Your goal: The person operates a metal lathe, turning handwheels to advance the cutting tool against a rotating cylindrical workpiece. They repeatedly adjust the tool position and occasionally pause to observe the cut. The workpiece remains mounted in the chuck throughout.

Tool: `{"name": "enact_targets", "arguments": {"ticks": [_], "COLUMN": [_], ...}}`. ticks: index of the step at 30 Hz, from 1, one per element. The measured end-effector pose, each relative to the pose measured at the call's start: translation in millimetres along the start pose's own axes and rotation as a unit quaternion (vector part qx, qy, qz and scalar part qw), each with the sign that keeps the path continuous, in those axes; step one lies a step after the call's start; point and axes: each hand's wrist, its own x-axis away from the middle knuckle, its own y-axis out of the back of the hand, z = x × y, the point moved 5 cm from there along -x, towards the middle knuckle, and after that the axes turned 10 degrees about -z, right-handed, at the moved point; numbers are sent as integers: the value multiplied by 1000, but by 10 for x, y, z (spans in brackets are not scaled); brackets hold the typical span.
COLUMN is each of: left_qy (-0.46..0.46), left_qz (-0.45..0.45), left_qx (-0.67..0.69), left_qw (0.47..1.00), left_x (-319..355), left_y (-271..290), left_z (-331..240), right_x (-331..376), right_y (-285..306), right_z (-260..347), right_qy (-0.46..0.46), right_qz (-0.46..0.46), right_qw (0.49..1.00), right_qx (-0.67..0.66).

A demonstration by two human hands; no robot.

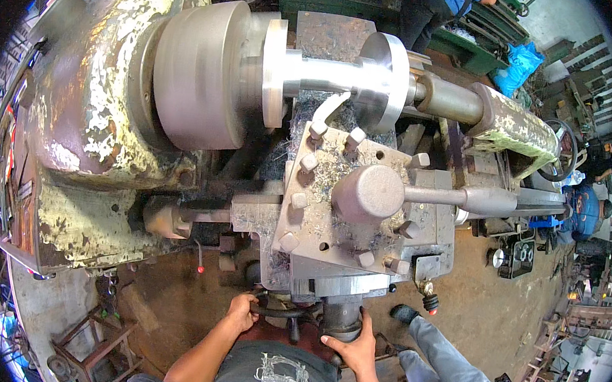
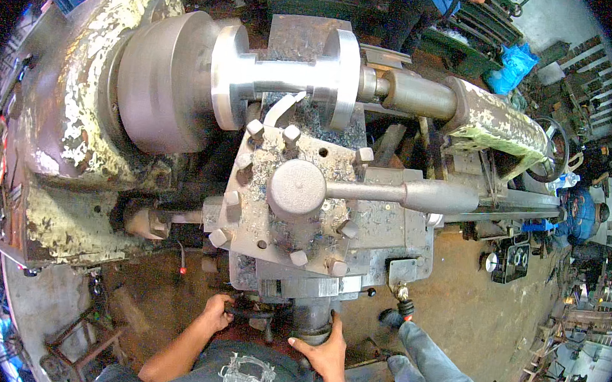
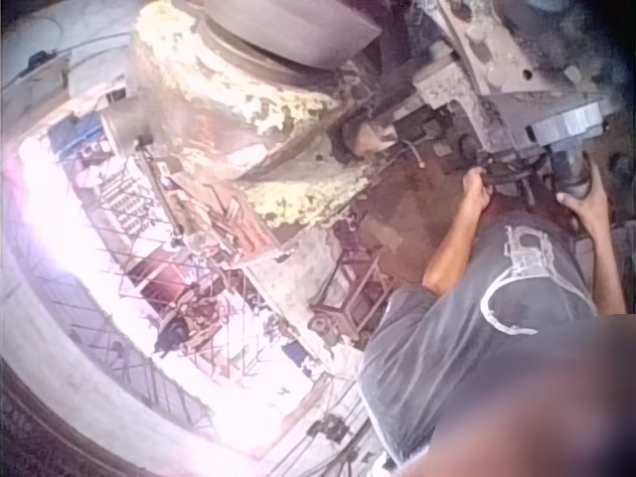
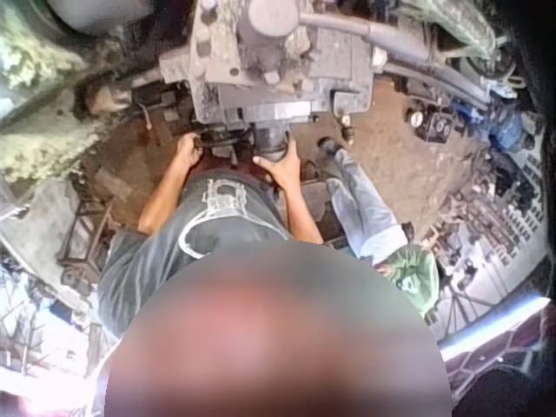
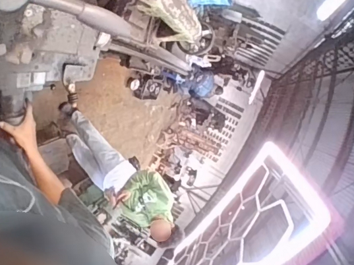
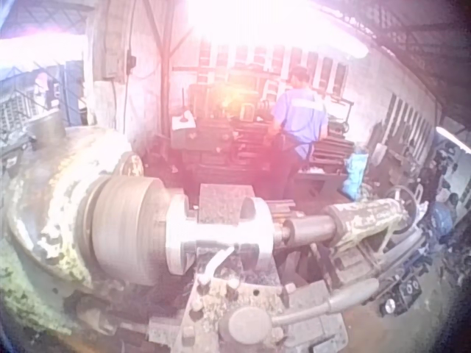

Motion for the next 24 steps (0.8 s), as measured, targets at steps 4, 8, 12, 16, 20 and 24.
{"name": "enact_targets", "arguments": {"ticks": [4,8,12,16,20,24], "left_qy": [0,-10,-19,-137,-273,-347], "left_qz": [-1,-8,18,-16,20,109], "left_qx": [-20,-45,-60,-122,-305,-446], "left_qw": [1000,999,998,983,912,818], "left_x": [14,-32,-40,64,178,203], "left_y": [24,36,24,80,131,155], "left_z": [8,0,-6,-130,-356,-487], "right_x": [11,8,-6,-15,-19,-23], "right_y": [12,27,18,4,10,7], "right_z": [31,36,1,-13,-2,8], "right_qy": [4,7,-2,-3,-1,2], "right_qz": [1,4,9,2,5,3], "right_qw": [1000,1000,1000,999,1000,1000], "right_qx": [-1,5,28,33,18,17]}}
